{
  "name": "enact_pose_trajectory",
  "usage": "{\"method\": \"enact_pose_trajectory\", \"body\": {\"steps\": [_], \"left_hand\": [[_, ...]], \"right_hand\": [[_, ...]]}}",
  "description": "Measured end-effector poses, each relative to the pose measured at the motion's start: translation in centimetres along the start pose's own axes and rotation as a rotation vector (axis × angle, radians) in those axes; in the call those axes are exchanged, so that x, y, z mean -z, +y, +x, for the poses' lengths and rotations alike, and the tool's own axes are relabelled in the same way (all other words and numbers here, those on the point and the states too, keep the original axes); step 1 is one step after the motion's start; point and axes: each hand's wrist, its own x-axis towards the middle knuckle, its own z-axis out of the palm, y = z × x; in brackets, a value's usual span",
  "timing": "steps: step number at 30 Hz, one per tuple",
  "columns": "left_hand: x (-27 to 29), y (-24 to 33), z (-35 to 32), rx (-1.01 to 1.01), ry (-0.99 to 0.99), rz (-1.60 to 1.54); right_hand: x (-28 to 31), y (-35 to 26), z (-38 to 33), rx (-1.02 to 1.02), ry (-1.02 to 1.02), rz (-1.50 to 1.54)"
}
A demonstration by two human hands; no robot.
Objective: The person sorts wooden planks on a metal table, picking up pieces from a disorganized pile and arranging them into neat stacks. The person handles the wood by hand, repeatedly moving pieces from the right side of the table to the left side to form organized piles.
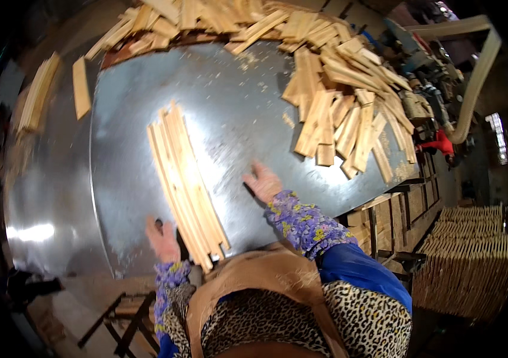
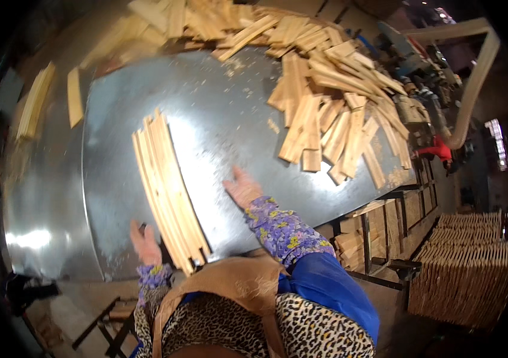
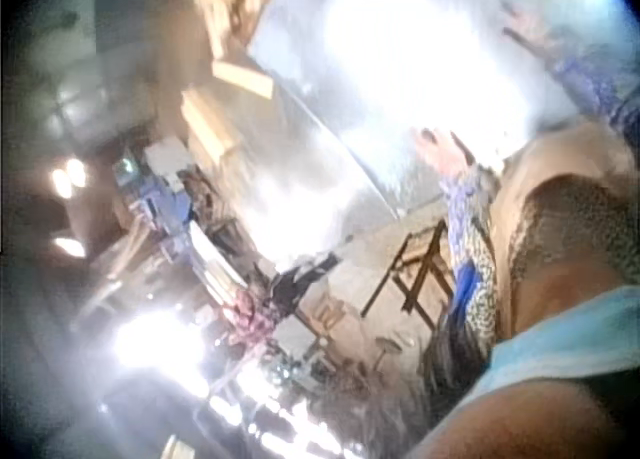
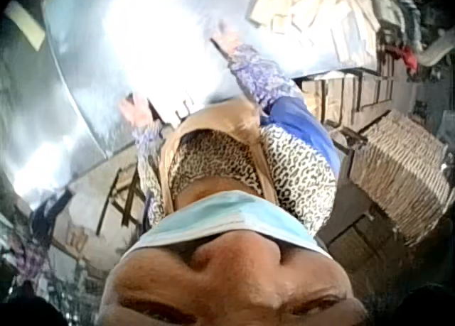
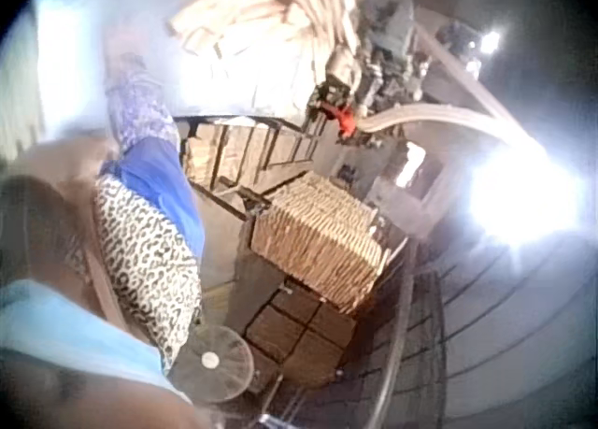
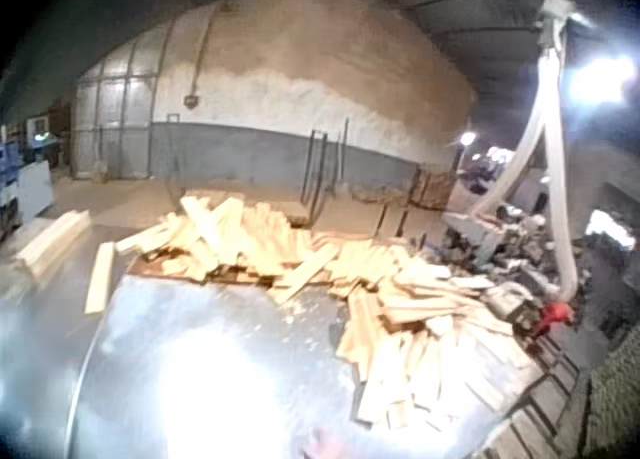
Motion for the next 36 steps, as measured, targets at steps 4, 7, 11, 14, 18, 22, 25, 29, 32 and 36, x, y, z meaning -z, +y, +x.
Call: {"method": "enact_pose_trajectory", "body": {"steps": [4, 7, 11, 14, 18, 22, 25, 29, 32, 36], "left_hand": [[-1.7, 4.6, -0.9, -0.300, 0.113, 0.193], [-5.6, 13.5, -4.4, -0.233, 0.034, 0.133], [-16.3, 16.1, -7.2, -0.429, -0.234, -0.016], [-25.1, 17.5, -8.0, -0.167, -0.494, -0.193], [-37.5, 21.6, -8.7, 0.488, -0.781, -0.532], [-41.3, 17.3, -8.1, 0.739, -0.713, -0.666], [-41.0, 18.3, -9.3, 0.688, -0.677, -0.584], [-39.4, 25.1, -11.5, 0.645, -0.493, -0.509], [-38.4, 23.4, -9.5, 0.679, -0.532, -0.522], [-37.2, 23.0, -9.1, 0.632, -0.581, -0.544]], "right_hand": [[12.2, 4.0, 7.3, -0.250, 0.354, -0.289], [17.5, 5.7, 11.2, -0.560, 0.309, -0.374], [17.9, 13.8, 15.6, -0.531, 0.342, -0.523], [17.6, 10.7, 12.0, -0.366, 0.432, -0.310], [17.4, 12.2, 1.6, 0.050, -0.020, 0.398], [17.9, 16.1, 4.8, 0.102, 0.367, -0.079], [24.1, 16.7, 9.4, -0.079, 0.297, -0.228], [21.8, 19.4, 15.1, -0.139, 0.433, -0.254], [22.8, 21.8, 17.2, -0.212, 0.337, -0.252], [24.0, 18.4, 13.4, -0.094, 0.237, 0.089]]}}
